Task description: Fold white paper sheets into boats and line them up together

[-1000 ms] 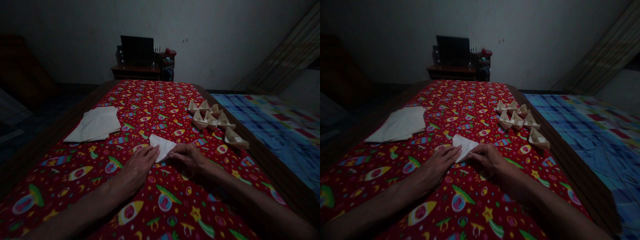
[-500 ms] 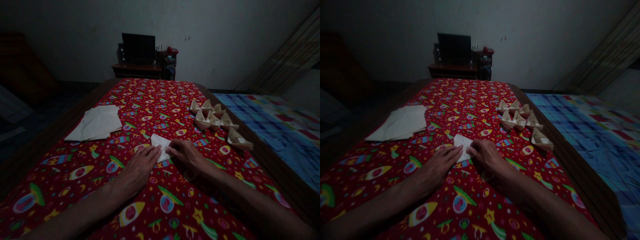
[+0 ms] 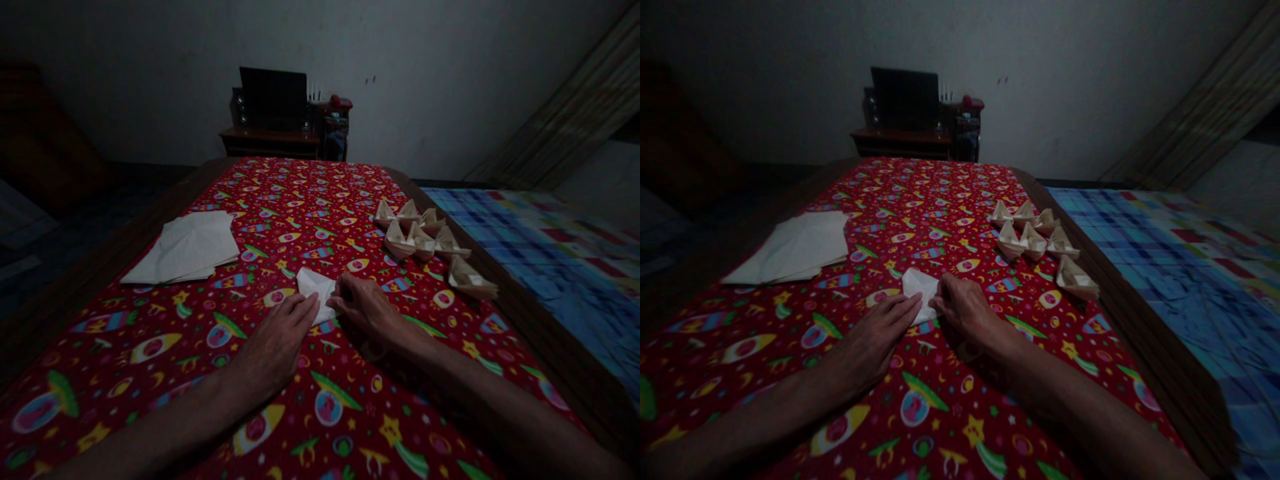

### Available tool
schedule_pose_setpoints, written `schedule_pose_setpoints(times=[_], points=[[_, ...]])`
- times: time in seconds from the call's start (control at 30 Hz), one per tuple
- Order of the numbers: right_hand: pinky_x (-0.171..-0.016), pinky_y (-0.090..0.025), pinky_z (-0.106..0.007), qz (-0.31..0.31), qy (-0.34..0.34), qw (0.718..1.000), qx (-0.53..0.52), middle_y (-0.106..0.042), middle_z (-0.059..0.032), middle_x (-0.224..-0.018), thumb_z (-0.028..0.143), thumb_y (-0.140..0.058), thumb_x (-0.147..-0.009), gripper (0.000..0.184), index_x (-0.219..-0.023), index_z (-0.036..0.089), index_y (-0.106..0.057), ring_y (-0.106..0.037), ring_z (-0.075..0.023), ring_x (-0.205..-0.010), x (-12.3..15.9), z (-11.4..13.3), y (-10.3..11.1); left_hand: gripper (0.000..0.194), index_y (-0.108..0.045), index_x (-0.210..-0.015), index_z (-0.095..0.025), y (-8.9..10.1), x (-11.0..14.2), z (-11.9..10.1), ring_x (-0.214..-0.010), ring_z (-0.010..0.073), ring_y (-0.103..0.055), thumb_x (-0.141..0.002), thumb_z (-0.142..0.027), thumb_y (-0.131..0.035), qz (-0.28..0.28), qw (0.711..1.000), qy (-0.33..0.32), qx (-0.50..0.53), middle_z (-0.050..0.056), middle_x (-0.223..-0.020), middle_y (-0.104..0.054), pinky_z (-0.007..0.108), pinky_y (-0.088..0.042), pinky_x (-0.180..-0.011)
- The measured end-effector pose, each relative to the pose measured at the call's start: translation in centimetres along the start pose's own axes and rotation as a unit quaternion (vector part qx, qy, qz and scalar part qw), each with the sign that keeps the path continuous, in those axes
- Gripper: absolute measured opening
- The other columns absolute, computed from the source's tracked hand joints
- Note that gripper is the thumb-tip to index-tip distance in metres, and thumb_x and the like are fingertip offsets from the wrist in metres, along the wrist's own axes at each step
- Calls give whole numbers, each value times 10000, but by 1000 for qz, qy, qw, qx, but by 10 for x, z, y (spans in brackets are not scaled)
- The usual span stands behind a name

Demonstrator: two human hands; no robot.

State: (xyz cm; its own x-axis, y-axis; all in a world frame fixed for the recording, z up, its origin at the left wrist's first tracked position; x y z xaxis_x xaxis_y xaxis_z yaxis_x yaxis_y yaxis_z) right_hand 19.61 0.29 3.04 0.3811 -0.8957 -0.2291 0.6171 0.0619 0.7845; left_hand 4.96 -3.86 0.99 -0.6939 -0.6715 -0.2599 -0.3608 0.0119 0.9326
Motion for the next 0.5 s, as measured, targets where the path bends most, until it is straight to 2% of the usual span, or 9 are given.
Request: schedule_pose_setpoints(times=[0.23,0.5], points=[[-486,-258,-179,-9,0,1000,20,-516,32,-631,223,-597,-807,110,-768,166,-511,-398,-72,-530,-5,-7,-5,752,-260,-1411,-158,0,3,-2,-1254,262,-334,-698,46,-388,-1,1000,6,6,99,-1415,-386,479,-397,-1024],[-484,-251,-176,7,34,999,8,-485,44,-620,213,-580,-816,112,-764,167,-492,-387,-66,-530,-6,-7,-7,690,-315,-1387,-104,-1,1,-7,-1255,266,-321,-715,44,-376,21,999,-5,-29,102,-1424,-387,474,-348,-1056]])
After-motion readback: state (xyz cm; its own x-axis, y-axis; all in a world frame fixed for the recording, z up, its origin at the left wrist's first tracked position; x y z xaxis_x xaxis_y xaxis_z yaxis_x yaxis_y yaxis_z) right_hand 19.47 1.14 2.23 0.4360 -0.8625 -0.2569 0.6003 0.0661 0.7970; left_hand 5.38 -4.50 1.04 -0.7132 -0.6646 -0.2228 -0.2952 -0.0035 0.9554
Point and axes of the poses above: each hand's wrist, its own x-axis away from the middle knuckle, its own y-axis out of the back of the hand, z = x × y, the point moved 6 cm from there along -x, towards the middle knuckle
